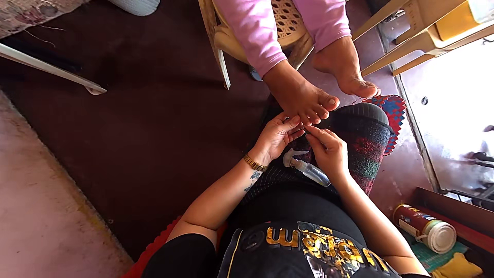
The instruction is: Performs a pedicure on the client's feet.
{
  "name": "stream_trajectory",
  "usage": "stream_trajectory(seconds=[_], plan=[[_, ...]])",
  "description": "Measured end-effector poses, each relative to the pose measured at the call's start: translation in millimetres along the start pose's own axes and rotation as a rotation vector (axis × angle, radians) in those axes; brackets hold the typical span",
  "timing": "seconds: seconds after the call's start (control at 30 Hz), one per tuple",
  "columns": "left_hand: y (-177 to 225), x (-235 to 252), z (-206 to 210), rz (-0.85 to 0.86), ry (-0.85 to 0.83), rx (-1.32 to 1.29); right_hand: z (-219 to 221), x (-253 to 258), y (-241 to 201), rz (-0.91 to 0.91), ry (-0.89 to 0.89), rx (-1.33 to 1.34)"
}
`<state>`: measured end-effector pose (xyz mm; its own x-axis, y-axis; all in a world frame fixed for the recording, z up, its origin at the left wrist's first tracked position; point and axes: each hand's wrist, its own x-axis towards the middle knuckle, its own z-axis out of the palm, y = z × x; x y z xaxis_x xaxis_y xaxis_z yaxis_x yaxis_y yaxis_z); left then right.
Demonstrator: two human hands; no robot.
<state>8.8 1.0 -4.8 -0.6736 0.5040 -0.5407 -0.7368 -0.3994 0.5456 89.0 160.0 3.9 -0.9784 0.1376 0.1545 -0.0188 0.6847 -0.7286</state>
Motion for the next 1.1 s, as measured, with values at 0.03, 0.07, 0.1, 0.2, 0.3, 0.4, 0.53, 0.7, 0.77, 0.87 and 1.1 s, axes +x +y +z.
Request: stream_trajectory(seconds=[0.03,0.07,0.1,0.2,0.3,0.4,0.53,0.7,0.77,0.87,1.1], plan=[[0,0,0,0.001,0.0,0.003,-2,1,0,0.037,-0.021,0.031],[0,0,0,0.003,-0.001,0.007,-2,1,-1,0.038,-0.018,0.027],[-1,-1,-1,0.004,-0.005,0.007,0,0,-1,-0.003,0.005,-0.019],[-1,0,-1,0.007,-0.012,-0.004,2,-1,-1,-0.109,0.034,-0.128],[-1,-2,-1,0.007,-0.005,0.016,-3,1,-2,0.009,-0.023,-0.022],[-1,0,-1,0.005,-0.002,0.01,2,0,-3,-0.091,0.032,-0.127],[0,8,2,-0.015,0.031,-0.092,-1,1,0,-0.06,-0.012,-0.069],[0,9,3,-0.016,0.039,-0.071,1,3,-2,-0.109,0.015,-0.134],[0,9,3,-0.017,0.038,-0.069,-1,3,0,-0.127,0.004,-0.153],[1,8,4,-0.015,0.038,-0.068,-8,6,2,0.015,-0.075,0.033],[0,8,3,-0.01,0.045,-0.06,-9,7,2,-0.084,-0.065,-0.095]])
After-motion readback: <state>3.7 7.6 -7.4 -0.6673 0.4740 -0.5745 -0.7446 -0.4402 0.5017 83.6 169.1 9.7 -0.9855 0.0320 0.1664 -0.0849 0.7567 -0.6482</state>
